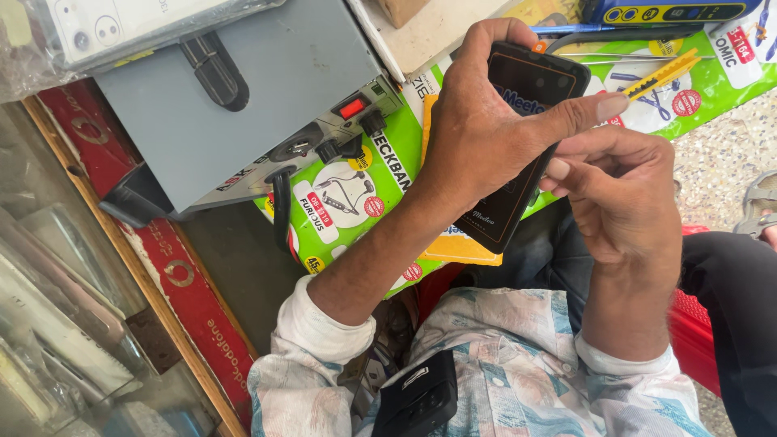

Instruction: The person is repairing a smartphone. They are seen handling the phone's internal components, including the motherboard and battery, and using tools to manipulate them.

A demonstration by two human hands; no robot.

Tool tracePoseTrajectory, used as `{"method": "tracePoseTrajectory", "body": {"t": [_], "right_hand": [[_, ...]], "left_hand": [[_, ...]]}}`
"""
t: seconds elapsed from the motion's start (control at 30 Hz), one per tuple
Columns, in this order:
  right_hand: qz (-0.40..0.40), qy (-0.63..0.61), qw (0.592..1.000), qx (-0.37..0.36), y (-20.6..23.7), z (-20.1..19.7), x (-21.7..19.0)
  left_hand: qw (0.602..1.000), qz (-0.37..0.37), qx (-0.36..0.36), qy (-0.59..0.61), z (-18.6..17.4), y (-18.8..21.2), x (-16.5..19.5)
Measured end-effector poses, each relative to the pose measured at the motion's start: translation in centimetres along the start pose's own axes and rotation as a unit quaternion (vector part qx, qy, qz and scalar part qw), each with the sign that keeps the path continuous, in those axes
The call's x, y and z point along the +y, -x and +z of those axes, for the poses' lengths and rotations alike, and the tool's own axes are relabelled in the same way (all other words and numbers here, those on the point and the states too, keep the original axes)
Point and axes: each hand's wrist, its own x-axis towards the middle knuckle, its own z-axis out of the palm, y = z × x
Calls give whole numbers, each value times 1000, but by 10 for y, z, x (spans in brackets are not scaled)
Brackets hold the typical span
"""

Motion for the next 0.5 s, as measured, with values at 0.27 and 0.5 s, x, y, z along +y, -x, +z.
{"method": "tracePoseTrajectory", "body": {"t": [0.27, 0.5], "right_hand": [[-5, 1, 1000, -7, -1, 0, 0], [0, 5, 1000, 1, 0, 0, 0]], "left_hand": [[1000, -7, 1, 2, 0, -1, 0], [1000, -6, -2, 11, 0, -1, 0]]}}
